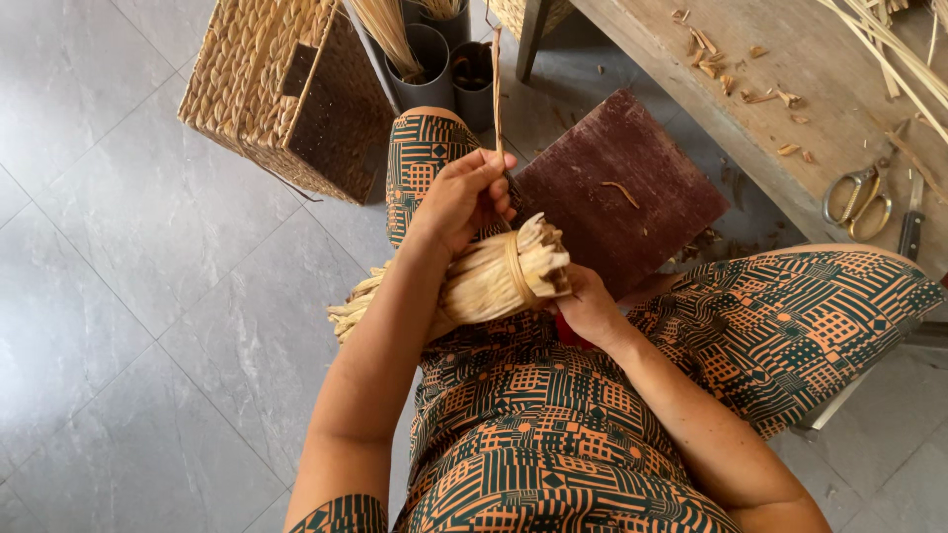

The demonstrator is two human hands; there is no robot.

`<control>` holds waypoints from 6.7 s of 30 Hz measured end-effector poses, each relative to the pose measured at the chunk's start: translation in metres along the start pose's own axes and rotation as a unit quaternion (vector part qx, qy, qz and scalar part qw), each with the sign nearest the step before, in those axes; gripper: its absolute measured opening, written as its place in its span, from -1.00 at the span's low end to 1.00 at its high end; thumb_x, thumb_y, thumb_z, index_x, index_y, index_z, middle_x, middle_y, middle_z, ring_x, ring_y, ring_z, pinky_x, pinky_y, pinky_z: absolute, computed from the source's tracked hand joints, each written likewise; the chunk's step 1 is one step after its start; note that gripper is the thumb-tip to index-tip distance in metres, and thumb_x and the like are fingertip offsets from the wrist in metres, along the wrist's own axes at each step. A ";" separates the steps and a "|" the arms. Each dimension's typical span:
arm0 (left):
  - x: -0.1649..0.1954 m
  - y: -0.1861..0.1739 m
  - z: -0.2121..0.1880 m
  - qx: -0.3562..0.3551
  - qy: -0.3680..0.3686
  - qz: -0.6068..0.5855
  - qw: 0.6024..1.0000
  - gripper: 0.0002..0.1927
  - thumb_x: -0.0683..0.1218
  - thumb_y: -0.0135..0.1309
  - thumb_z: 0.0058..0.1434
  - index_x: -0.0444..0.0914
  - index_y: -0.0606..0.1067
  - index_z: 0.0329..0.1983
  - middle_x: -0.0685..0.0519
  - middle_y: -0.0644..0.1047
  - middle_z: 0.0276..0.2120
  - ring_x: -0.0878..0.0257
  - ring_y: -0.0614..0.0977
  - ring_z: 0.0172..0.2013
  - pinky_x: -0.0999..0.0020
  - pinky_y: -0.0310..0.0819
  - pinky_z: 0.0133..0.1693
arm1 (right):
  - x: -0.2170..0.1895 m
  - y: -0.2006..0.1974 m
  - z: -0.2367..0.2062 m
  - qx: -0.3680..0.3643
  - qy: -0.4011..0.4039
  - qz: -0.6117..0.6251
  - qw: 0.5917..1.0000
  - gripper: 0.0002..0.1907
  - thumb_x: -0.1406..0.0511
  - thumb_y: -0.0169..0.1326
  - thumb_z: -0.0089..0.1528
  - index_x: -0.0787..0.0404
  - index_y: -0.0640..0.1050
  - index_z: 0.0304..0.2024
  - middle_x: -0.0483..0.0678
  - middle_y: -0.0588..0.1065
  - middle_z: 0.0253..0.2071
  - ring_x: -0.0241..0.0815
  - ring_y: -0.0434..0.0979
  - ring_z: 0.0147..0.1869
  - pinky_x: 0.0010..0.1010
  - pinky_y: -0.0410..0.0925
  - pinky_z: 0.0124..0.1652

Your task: The person trims stalks with scissors while holding them over the lap, gathers the trimmed stalks into a bundle, and aligns them on a board. They then bind the bundle tightly with a thin strip, trim the ends, and carry the finished broom outside toward a red basin.

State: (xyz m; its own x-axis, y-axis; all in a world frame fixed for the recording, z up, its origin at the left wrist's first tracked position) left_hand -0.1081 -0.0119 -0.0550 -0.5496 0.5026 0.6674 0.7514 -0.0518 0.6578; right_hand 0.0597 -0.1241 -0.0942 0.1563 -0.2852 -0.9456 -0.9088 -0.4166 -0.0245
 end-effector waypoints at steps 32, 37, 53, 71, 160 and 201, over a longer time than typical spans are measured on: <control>0.015 -0.029 0.063 0.112 0.084 0.233 0.962 -0.88 -0.17 -0.05 0.39 -0.33 0.45 -0.20 0.13 0.40 -0.62 0.36 0.40 -0.68 0.43 0.28 -0.64 | -0.066 0.023 -0.015 -0.126 -0.184 0.059 0.973 -0.86 0.30 0.11 0.39 0.21 0.65 -0.17 -0.11 0.39 0.15 -0.25 0.51 0.08 -0.30 0.38 0.20; 0.027 -0.037 0.066 0.159 0.113 0.281 0.940 -0.87 -0.15 -0.05 0.35 -0.30 0.49 -0.20 0.12 0.43 -0.61 0.38 0.42 -0.66 0.40 0.32 -0.62 | -0.065 0.030 -0.004 -0.079 -0.188 0.126 0.971 -0.80 0.26 0.05 0.44 0.21 0.63 -0.18 -0.17 0.49 -0.04 -0.28 0.43 0.06 -0.37 0.33 0.15; 0.082 0.047 -0.029 0.255 0.378 0.354 0.817 -0.84 -0.15 -0.13 0.44 -0.28 0.46 -0.16 0.06 0.52 -0.57 0.37 0.48 -0.59 0.41 0.38 -0.49 | -0.073 -0.003 -0.022 0.149 -0.212 -0.076 0.963 -0.82 0.39 -0.08 0.40 0.35 0.54 -0.08 0.00 0.30 0.29 -0.27 0.51 0.05 -0.41 0.50 -0.02; 0.054 0.015 0.012 0.168 0.238 0.181 0.939 -0.85 -0.11 -0.14 0.45 -0.24 0.45 -0.16 0.06 0.47 -0.63 0.40 0.37 -0.70 0.49 0.20 -0.66 | -0.069 0.004 0.016 0.141 -0.162 0.209 0.954 -0.71 0.32 0.26 0.26 0.37 0.62 -0.02 -0.10 0.48 0.17 -0.36 0.50 0.13 -0.45 0.36 0.17; -0.007 0.092 -0.063 0.023 0.260 0.518 0.815 -0.80 -0.05 0.25 0.20 -0.29 0.59 -0.27 -0.05 0.59 -0.44 0.14 0.56 -0.39 0.25 0.47 -0.28 | -0.141 -0.024 0.006 0.077 -0.246 -0.001 0.966 -0.73 0.16 0.06 0.42 0.23 0.63 -0.12 0.00 0.46 0.26 -0.15 0.45 0.33 -0.30 0.31 0.31; 0.036 0.127 -0.101 -0.160 0.487 0.662 0.546 -0.68 -0.22 0.26 0.01 -0.18 0.53 -0.14 0.06 0.53 -0.20 0.13 0.61 -0.23 0.29 0.55 -0.21 | -0.068 -0.023 0.025 0.086 -0.139 0.044 0.986 -0.78 0.43 0.13 0.32 0.29 0.61 0.02 -0.13 0.53 -0.22 -0.36 0.58 -0.27 -0.51 0.49 -0.25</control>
State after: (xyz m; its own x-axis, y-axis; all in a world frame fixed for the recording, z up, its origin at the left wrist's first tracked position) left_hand -0.0691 -0.0880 0.0877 0.3480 -0.8490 0.3975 0.7087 -0.0393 -0.7044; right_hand 0.0606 -0.0739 -0.0377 -0.0174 -0.0567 -0.9982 -0.9697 -0.2423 0.0306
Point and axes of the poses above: each hand's wrist, its own z-axis towards the middle knuckle, its own y-axis out of the palm, x = y × z, the point moved 9 cm from there along z, towards the middle knuckle
